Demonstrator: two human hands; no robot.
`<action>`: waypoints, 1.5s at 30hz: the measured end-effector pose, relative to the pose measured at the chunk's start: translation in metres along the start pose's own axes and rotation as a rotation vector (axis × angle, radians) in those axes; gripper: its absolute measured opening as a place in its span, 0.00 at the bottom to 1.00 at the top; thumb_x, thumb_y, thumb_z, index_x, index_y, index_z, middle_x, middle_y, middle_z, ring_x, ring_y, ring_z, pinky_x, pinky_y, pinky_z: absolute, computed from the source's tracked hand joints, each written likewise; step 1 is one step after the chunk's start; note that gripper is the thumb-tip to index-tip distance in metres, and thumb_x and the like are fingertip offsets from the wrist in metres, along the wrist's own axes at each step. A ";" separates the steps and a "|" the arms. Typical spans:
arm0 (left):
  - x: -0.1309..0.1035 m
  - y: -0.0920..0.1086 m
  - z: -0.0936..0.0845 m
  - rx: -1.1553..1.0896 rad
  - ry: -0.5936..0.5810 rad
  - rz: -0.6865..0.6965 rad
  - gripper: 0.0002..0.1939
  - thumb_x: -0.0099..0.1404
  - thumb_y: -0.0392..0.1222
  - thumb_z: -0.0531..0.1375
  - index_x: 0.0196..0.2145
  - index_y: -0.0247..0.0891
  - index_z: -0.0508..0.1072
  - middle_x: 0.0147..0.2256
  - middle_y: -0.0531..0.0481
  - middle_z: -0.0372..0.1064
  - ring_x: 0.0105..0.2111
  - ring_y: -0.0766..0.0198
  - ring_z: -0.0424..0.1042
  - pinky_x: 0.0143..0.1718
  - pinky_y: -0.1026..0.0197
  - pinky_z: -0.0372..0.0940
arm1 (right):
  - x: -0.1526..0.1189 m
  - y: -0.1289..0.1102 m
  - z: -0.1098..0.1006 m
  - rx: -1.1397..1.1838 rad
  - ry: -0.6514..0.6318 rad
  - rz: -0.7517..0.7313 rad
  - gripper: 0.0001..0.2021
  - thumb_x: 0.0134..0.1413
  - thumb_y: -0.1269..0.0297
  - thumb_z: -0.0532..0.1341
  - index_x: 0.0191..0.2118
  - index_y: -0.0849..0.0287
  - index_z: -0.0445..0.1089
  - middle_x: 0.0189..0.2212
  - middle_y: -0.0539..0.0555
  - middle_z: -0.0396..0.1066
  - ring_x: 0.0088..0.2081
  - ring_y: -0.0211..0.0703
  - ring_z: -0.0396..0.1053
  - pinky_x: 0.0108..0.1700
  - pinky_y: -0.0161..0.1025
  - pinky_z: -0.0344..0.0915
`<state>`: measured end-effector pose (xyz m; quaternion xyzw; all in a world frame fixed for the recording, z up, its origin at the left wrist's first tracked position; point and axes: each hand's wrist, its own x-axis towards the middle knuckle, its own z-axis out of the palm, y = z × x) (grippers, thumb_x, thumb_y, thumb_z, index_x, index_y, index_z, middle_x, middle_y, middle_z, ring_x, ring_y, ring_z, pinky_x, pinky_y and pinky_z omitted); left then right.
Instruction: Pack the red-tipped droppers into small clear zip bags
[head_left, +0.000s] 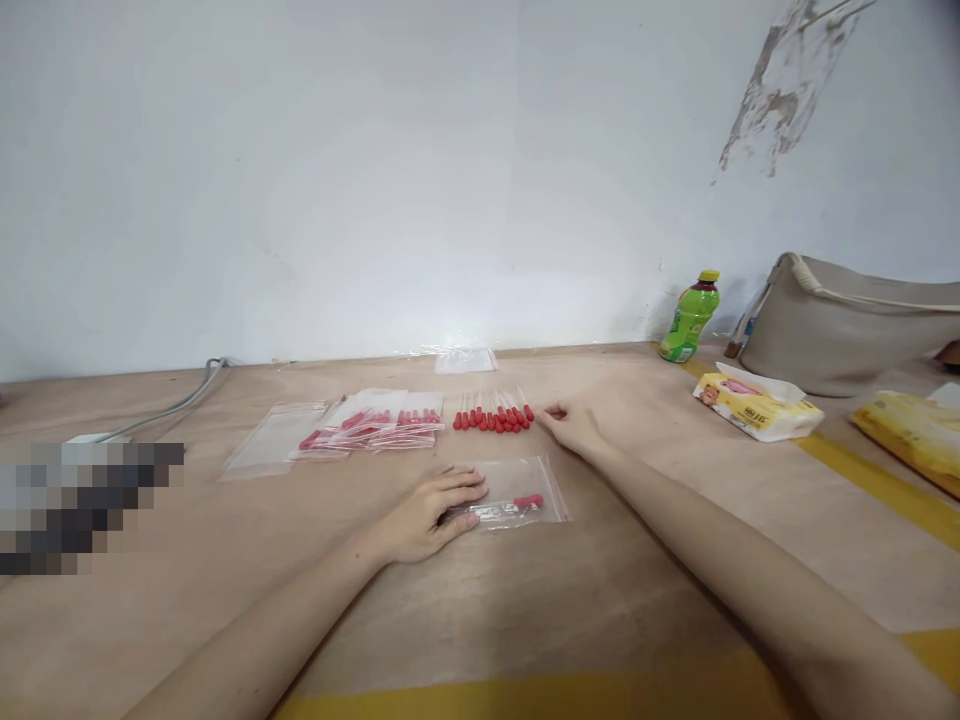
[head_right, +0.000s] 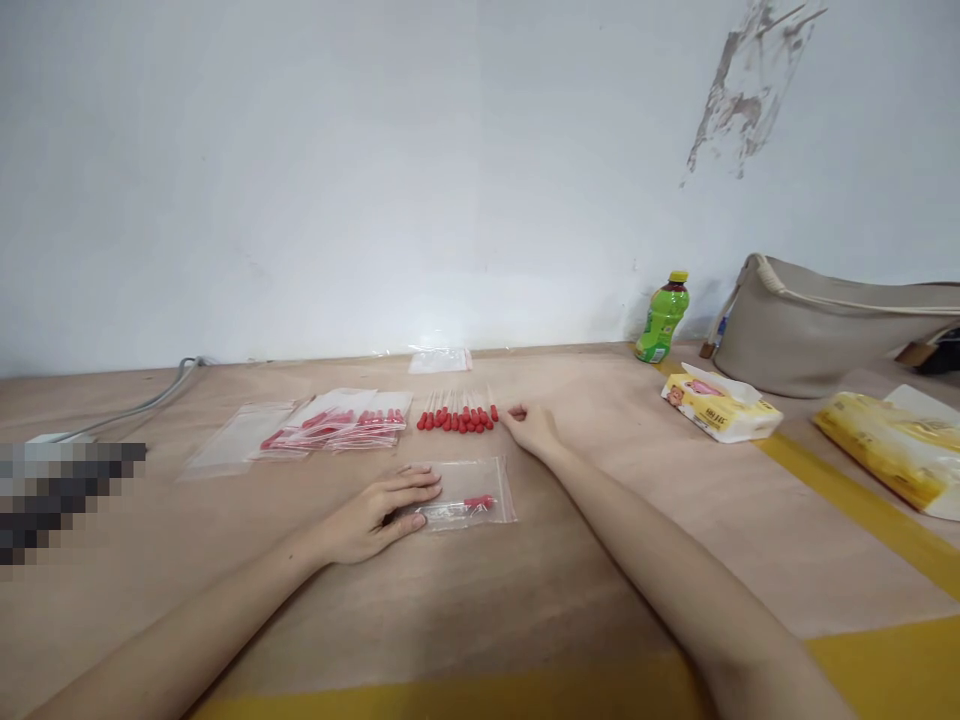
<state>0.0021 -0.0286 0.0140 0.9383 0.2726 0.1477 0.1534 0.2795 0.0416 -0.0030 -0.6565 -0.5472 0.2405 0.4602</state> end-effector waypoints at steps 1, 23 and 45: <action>0.000 0.000 0.000 0.019 -0.005 -0.013 0.21 0.65 0.47 0.50 0.55 0.44 0.61 0.56 0.47 0.56 0.58 0.57 0.51 0.58 0.47 0.47 | 0.009 -0.003 0.004 -0.027 -0.001 0.026 0.08 0.36 0.60 0.62 0.21 0.59 0.69 0.19 0.50 0.69 0.27 0.39 0.66 0.26 0.31 0.58; 0.000 0.000 -0.001 0.145 -0.001 -0.113 0.25 0.65 0.52 0.47 0.58 0.44 0.55 0.59 0.47 0.51 0.59 0.58 0.49 0.59 0.47 0.42 | -0.046 0.039 -0.091 -0.139 -0.282 -0.337 0.14 0.48 0.55 0.57 0.34 0.60 0.71 0.26 0.52 0.68 0.25 0.36 0.61 0.26 0.34 0.57; 0.000 0.001 -0.002 0.163 -0.011 -0.131 0.24 0.65 0.53 0.47 0.56 0.44 0.57 0.59 0.47 0.51 0.59 0.57 0.49 0.59 0.47 0.43 | -0.053 0.035 -0.104 -0.270 -0.549 -0.366 0.15 0.51 0.55 0.55 0.35 0.60 0.71 0.30 0.54 0.68 0.29 0.39 0.63 0.30 0.36 0.58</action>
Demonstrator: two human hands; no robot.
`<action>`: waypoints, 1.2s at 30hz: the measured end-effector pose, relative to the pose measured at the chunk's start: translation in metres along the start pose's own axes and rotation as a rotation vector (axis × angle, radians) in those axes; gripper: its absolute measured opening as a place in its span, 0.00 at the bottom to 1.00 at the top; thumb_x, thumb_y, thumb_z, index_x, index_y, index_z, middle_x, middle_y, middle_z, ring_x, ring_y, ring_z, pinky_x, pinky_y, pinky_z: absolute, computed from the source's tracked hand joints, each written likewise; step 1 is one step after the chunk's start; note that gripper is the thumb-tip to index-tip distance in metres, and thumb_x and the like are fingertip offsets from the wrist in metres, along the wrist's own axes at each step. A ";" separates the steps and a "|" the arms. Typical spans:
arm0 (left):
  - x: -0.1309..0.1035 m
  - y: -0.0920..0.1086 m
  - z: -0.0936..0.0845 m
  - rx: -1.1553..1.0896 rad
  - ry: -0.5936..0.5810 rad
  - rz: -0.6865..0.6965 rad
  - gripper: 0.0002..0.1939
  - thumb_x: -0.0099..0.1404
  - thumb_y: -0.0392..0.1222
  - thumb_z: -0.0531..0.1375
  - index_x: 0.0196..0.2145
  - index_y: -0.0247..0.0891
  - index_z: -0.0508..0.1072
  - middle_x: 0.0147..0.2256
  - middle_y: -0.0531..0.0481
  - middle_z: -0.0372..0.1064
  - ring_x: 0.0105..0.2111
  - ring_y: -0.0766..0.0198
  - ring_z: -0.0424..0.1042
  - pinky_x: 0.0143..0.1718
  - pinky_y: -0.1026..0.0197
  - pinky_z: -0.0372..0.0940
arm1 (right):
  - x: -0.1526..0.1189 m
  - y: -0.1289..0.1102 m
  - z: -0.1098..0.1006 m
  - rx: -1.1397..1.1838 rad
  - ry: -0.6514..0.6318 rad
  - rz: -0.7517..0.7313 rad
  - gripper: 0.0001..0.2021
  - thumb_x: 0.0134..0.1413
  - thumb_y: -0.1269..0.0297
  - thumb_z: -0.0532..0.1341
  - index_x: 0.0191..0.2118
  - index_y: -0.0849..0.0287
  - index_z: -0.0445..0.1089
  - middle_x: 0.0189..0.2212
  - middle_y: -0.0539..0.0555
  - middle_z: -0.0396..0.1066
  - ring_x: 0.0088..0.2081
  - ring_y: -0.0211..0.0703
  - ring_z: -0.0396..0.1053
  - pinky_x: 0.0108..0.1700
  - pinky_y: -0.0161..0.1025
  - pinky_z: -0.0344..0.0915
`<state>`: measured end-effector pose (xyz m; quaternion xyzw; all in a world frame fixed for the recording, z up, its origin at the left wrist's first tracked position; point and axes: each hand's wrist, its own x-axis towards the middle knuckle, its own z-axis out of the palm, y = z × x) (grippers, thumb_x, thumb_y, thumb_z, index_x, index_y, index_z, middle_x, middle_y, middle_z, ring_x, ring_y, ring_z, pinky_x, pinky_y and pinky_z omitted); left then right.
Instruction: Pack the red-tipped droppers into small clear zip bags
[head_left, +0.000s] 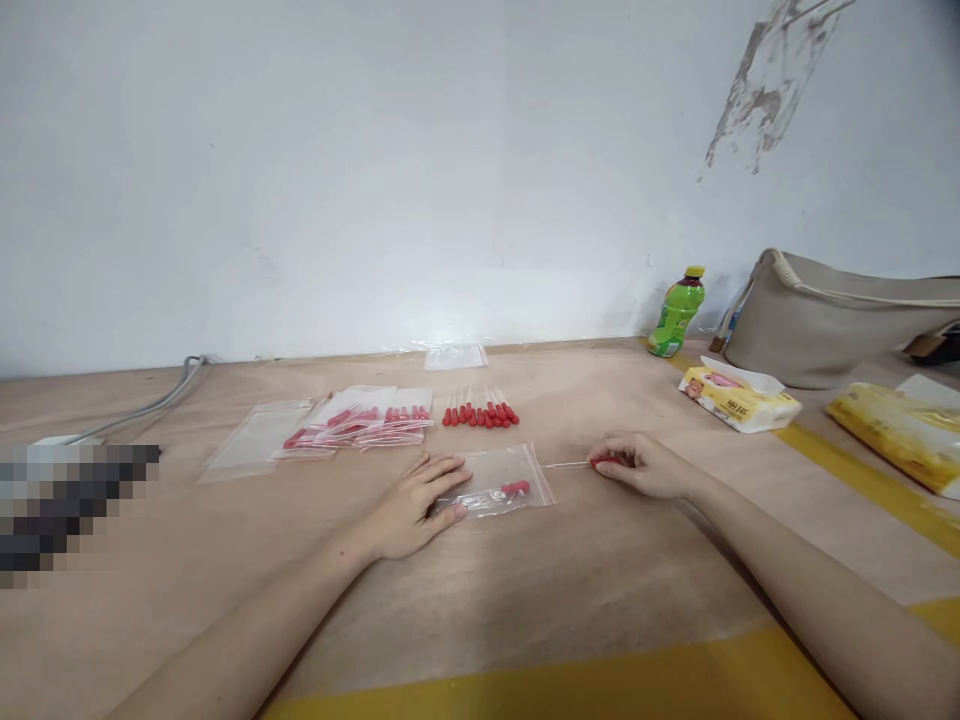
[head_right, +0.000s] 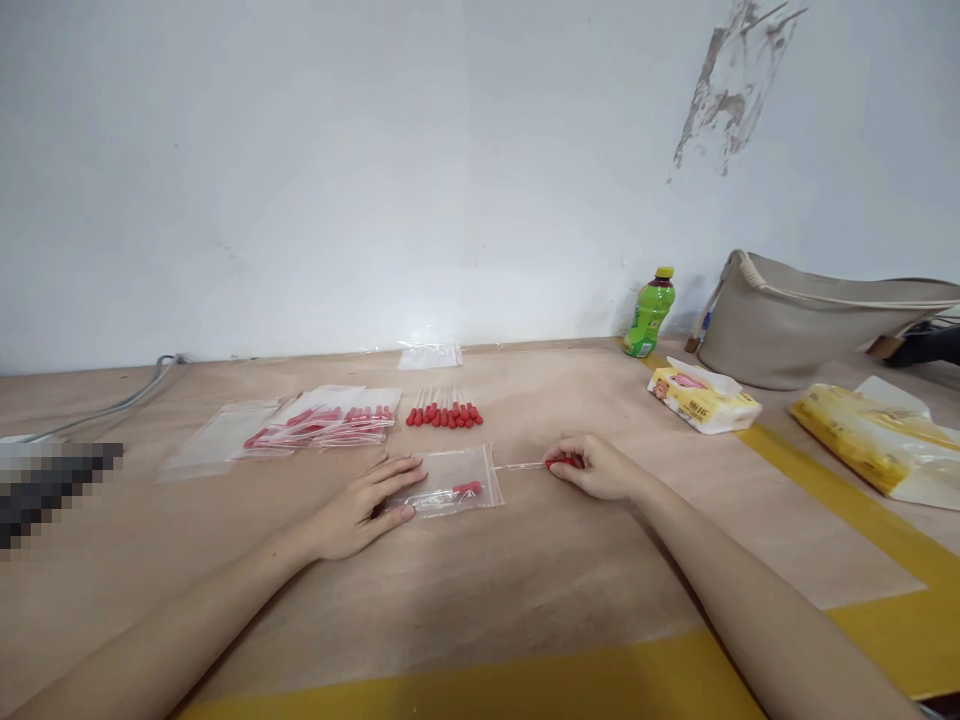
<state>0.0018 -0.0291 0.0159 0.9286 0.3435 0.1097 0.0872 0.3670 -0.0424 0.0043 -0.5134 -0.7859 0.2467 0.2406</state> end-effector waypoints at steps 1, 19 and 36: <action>0.000 0.000 0.000 0.002 0.002 0.002 0.24 0.65 0.53 0.47 0.57 0.45 0.57 0.59 0.47 0.51 0.59 0.57 0.49 0.59 0.47 0.43 | 0.000 0.000 0.000 0.006 -0.005 0.005 0.15 0.51 0.54 0.55 0.35 0.60 0.71 0.30 0.54 0.68 0.29 0.39 0.62 0.30 0.35 0.58; 0.004 0.000 0.002 -0.013 0.017 0.010 0.25 0.64 0.54 0.48 0.56 0.44 0.59 0.58 0.46 0.52 0.58 0.56 0.51 0.58 0.47 0.44 | 0.039 -0.042 0.051 0.507 0.013 0.063 0.14 0.42 0.58 0.62 0.33 0.62 0.66 0.21 0.47 0.63 0.23 0.32 0.60 0.26 0.32 0.56; 0.004 -0.003 0.004 -0.001 0.026 0.023 0.24 0.64 0.54 0.48 0.56 0.45 0.58 0.57 0.47 0.53 0.57 0.56 0.51 0.58 0.46 0.43 | 0.035 -0.049 0.060 0.639 0.015 0.173 0.15 0.41 0.56 0.63 0.33 0.59 0.63 0.20 0.45 0.64 0.17 0.29 0.57 0.18 0.29 0.55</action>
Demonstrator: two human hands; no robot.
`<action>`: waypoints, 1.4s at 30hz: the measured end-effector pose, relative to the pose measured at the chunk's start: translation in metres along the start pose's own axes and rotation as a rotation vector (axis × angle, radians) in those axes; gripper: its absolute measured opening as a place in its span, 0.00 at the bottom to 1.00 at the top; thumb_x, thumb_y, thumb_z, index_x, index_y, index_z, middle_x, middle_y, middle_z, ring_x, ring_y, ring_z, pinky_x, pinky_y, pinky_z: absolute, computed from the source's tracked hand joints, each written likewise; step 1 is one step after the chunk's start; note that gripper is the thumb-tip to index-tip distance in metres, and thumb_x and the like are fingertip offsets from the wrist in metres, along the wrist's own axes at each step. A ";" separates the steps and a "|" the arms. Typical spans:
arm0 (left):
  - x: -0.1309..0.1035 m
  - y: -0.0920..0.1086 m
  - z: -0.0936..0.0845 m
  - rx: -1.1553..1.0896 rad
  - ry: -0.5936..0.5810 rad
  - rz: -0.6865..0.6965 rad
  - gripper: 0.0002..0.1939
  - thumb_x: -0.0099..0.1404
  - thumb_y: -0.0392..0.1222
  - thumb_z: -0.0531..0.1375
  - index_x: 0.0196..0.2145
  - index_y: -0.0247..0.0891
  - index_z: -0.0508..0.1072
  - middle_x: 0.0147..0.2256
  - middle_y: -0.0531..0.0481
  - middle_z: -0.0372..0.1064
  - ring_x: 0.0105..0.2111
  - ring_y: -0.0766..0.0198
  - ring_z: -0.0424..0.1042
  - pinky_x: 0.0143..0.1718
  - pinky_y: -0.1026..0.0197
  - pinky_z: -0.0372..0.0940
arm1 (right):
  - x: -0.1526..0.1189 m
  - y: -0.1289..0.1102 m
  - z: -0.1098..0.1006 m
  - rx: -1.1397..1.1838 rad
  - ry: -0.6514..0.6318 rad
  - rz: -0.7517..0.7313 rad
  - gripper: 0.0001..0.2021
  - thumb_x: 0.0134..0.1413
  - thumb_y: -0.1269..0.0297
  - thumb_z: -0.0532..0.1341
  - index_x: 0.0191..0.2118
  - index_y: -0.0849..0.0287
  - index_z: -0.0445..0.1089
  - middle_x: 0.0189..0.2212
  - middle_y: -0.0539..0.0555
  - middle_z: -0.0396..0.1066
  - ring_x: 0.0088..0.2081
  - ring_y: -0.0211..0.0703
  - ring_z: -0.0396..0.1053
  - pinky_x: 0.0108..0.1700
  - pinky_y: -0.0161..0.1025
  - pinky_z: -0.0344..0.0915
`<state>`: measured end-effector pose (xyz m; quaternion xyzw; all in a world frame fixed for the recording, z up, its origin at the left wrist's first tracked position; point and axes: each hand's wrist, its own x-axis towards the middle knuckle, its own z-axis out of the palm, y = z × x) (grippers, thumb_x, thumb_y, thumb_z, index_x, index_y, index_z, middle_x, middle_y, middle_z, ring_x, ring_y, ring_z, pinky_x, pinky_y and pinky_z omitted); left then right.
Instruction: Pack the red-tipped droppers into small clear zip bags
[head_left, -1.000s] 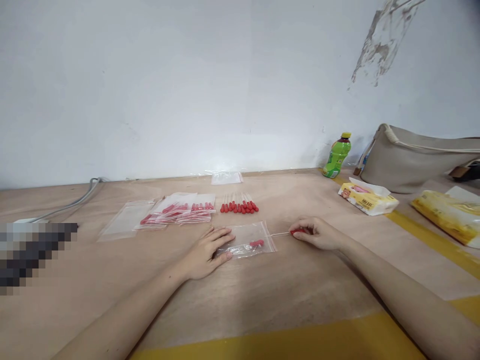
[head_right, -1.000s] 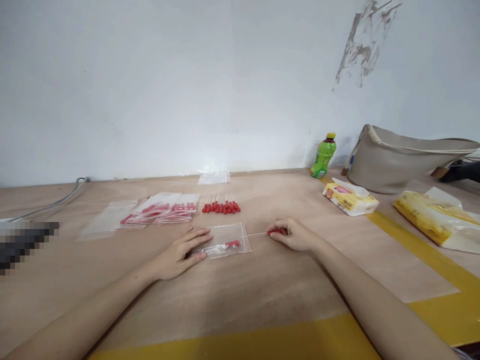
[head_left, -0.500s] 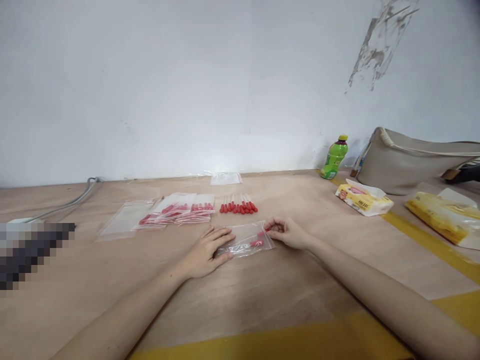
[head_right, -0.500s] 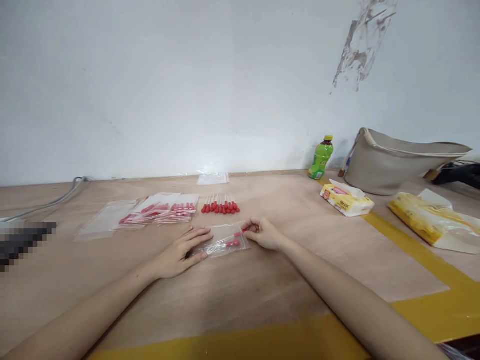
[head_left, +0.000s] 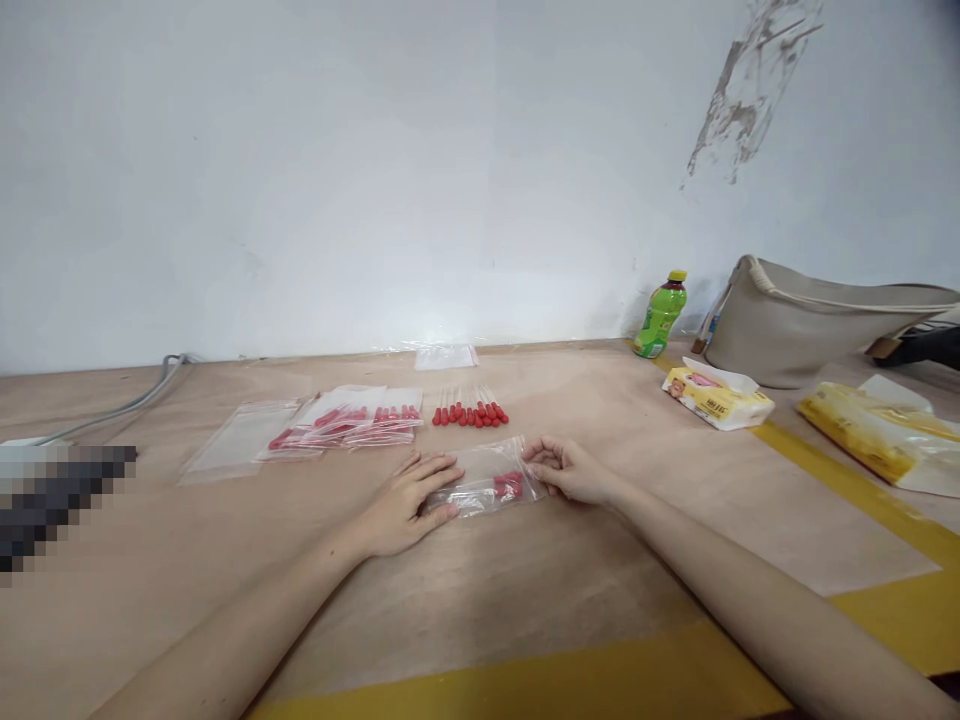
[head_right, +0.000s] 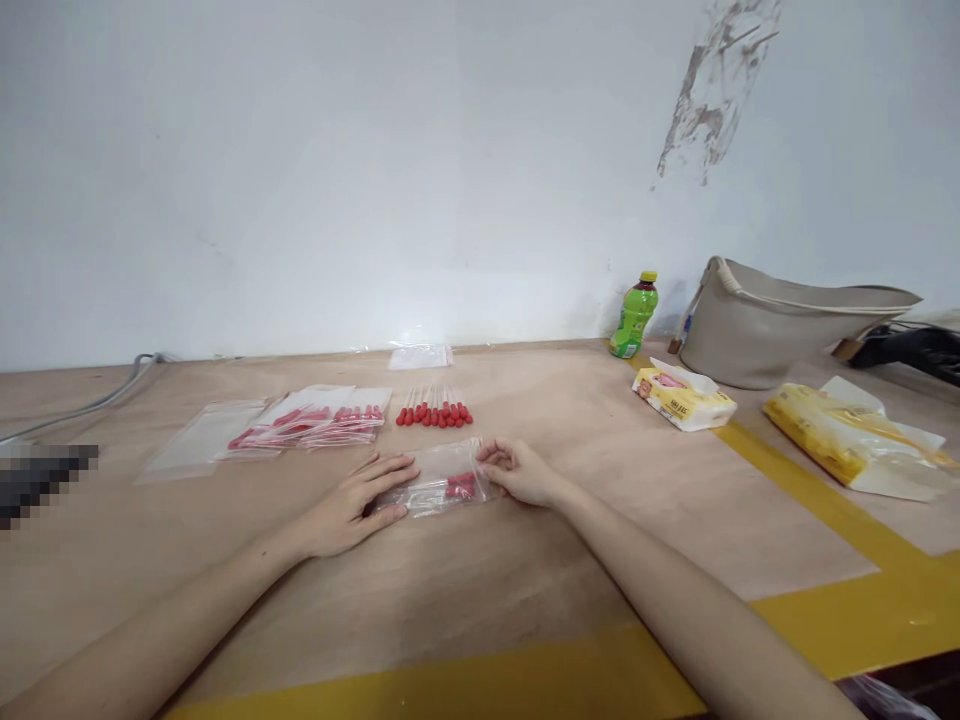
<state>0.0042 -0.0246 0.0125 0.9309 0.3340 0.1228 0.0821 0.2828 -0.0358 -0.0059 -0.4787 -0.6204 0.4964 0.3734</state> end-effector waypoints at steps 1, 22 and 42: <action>0.000 0.000 0.000 0.002 0.000 0.005 0.24 0.64 0.54 0.48 0.56 0.46 0.58 0.57 0.47 0.53 0.57 0.56 0.52 0.59 0.46 0.42 | 0.003 0.002 -0.001 -0.033 0.074 -0.024 0.13 0.43 0.57 0.62 0.33 0.59 0.64 0.20 0.45 0.64 0.18 0.30 0.58 0.19 0.29 0.56; -0.002 0.001 0.000 -0.011 -0.069 0.015 0.22 0.66 0.52 0.45 0.57 0.52 0.55 0.60 0.51 0.46 0.60 0.58 0.45 0.59 0.44 0.38 | 0.095 0.007 0.002 -0.233 0.495 -0.189 0.10 0.48 0.63 0.57 0.34 0.60 0.72 0.31 0.55 0.74 0.32 0.43 0.69 0.38 0.40 0.64; -0.001 -0.001 -0.001 0.015 -0.095 -0.012 0.25 0.66 0.54 0.44 0.59 0.48 0.50 0.60 0.51 0.44 0.61 0.60 0.42 0.60 0.48 0.37 | -0.011 0.011 -0.056 0.604 0.677 -0.066 0.06 0.40 0.67 0.61 0.29 0.59 0.68 0.20 0.50 0.68 0.21 0.33 0.65 0.23 0.30 0.62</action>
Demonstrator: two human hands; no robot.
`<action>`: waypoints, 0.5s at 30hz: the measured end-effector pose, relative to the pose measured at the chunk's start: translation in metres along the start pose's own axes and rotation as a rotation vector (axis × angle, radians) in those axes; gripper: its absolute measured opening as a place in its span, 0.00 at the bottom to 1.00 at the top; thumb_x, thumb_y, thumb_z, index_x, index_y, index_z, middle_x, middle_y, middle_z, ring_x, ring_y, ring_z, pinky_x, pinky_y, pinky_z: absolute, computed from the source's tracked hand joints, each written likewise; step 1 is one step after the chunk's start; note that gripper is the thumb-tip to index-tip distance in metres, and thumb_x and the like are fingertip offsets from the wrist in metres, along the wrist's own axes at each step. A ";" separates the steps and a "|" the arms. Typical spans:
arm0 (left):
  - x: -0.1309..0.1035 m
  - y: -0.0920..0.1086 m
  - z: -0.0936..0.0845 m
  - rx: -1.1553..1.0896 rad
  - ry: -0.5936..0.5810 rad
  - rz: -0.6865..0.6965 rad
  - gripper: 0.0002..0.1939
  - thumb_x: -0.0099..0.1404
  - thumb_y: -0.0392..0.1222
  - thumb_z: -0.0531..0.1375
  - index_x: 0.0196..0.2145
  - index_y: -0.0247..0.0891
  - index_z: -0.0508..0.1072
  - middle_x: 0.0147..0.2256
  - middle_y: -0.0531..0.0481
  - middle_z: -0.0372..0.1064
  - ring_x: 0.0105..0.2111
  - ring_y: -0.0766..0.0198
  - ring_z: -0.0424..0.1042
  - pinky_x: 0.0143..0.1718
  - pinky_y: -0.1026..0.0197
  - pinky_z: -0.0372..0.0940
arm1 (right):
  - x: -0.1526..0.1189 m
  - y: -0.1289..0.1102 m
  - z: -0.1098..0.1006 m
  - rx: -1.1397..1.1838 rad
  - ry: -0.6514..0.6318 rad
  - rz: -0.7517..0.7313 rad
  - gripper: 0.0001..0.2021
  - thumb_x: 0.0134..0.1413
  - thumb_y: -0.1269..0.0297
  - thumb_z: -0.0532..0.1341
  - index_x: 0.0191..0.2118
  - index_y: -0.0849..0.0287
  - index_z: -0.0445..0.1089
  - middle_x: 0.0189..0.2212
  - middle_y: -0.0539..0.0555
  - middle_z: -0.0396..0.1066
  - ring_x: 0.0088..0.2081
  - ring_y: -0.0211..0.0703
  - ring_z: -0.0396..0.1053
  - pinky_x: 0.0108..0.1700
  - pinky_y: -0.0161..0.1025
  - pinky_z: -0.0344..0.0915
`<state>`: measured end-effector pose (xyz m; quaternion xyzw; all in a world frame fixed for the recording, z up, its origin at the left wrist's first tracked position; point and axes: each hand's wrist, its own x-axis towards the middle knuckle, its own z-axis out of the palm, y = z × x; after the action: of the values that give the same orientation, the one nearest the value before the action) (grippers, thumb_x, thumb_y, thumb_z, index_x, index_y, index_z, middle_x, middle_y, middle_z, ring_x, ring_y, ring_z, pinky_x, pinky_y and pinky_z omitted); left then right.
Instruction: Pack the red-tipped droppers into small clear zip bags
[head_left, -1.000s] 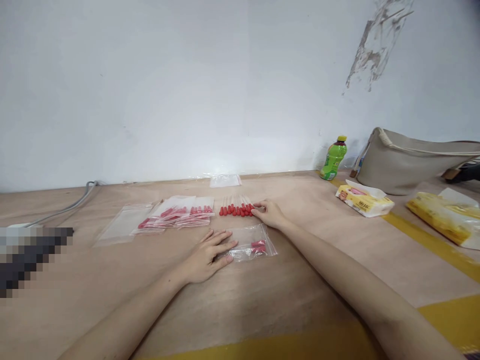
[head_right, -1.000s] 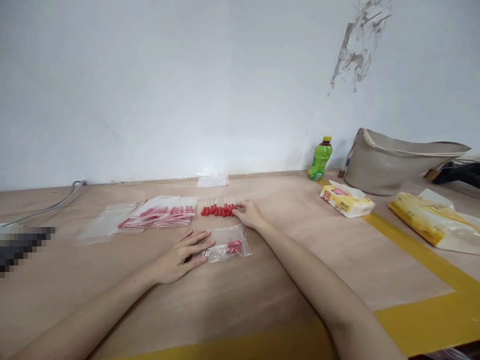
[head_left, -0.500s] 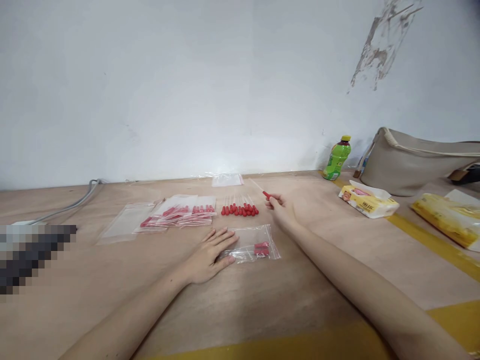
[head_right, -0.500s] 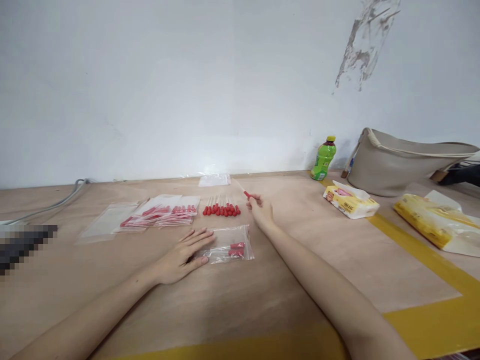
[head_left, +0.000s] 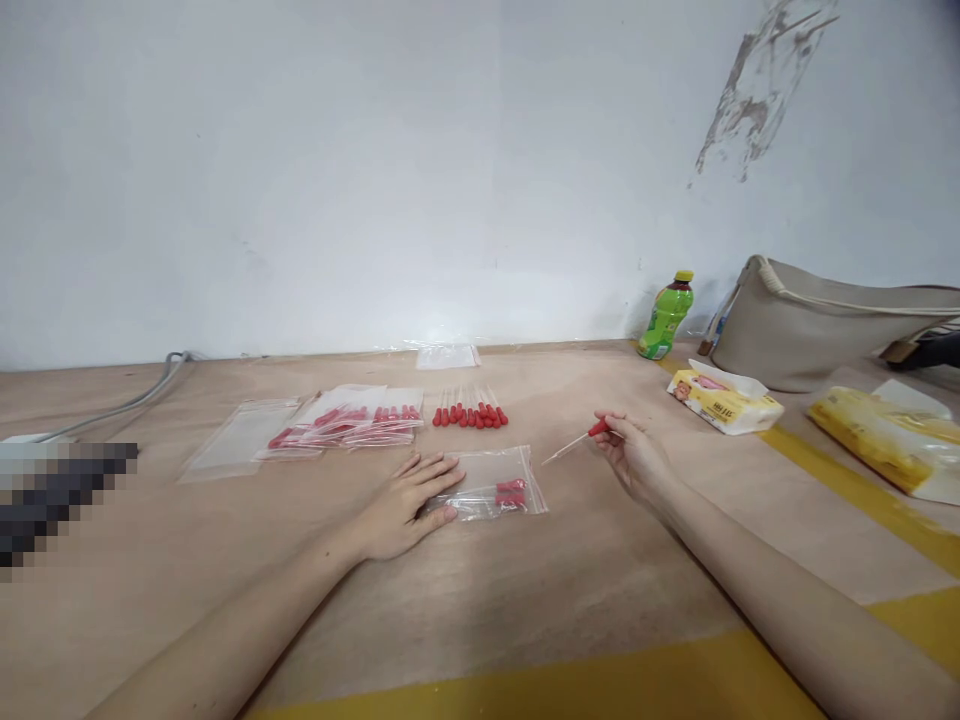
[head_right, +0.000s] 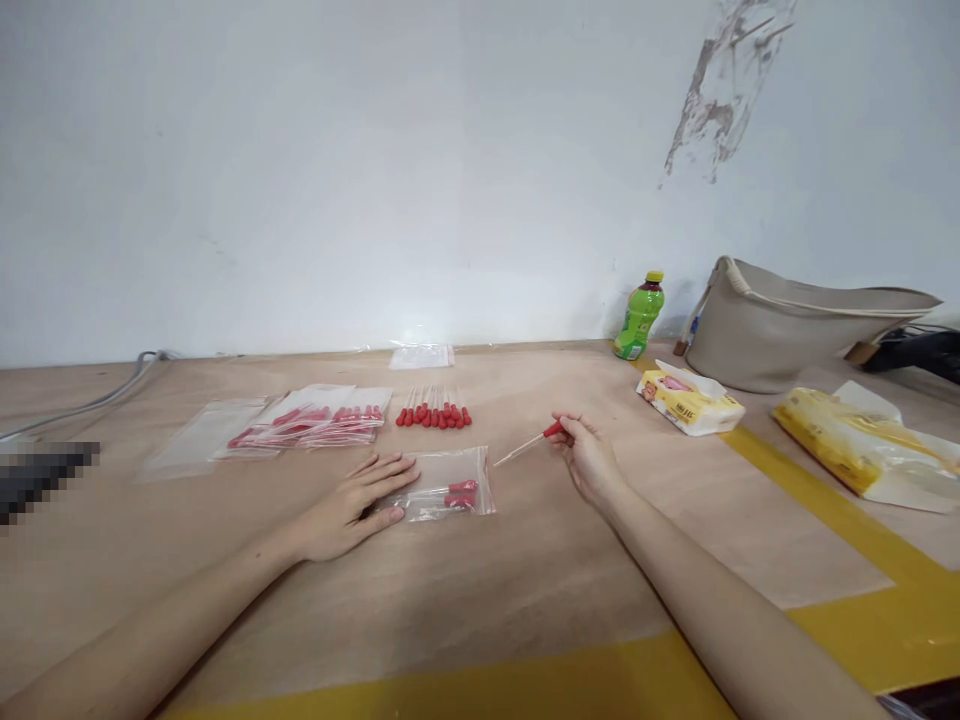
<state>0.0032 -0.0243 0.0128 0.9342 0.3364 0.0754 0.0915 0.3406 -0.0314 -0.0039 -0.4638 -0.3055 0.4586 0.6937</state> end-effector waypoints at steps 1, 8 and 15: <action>0.000 0.000 0.000 0.005 -0.002 -0.004 0.25 0.66 0.54 0.44 0.59 0.48 0.50 0.61 0.51 0.44 0.61 0.60 0.42 0.60 0.48 0.37 | -0.002 0.002 0.004 0.004 -0.009 -0.002 0.06 0.40 0.67 0.62 0.29 0.60 0.68 0.20 0.49 0.69 0.21 0.32 0.64 0.23 0.29 0.61; 0.000 -0.001 0.000 0.002 0.005 0.004 0.25 0.66 0.54 0.45 0.59 0.49 0.50 0.60 0.52 0.45 0.60 0.59 0.43 0.60 0.47 0.38 | -0.014 0.009 0.017 -0.028 -0.108 0.027 0.11 0.37 0.63 0.65 0.30 0.60 0.68 0.20 0.49 0.70 0.23 0.32 0.65 0.26 0.29 0.62; 0.000 0.002 -0.001 -0.009 0.022 -0.008 0.25 0.65 0.54 0.46 0.58 0.48 0.52 0.60 0.51 0.47 0.60 0.59 0.44 0.60 0.48 0.39 | -0.023 0.010 0.019 -0.040 -0.162 0.062 0.11 0.39 0.62 0.65 0.32 0.59 0.67 0.23 0.50 0.70 0.25 0.33 0.67 0.29 0.31 0.64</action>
<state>0.0037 -0.0257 0.0144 0.9317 0.3406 0.0867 0.0922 0.3118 -0.0445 -0.0063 -0.4481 -0.3554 0.5096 0.6429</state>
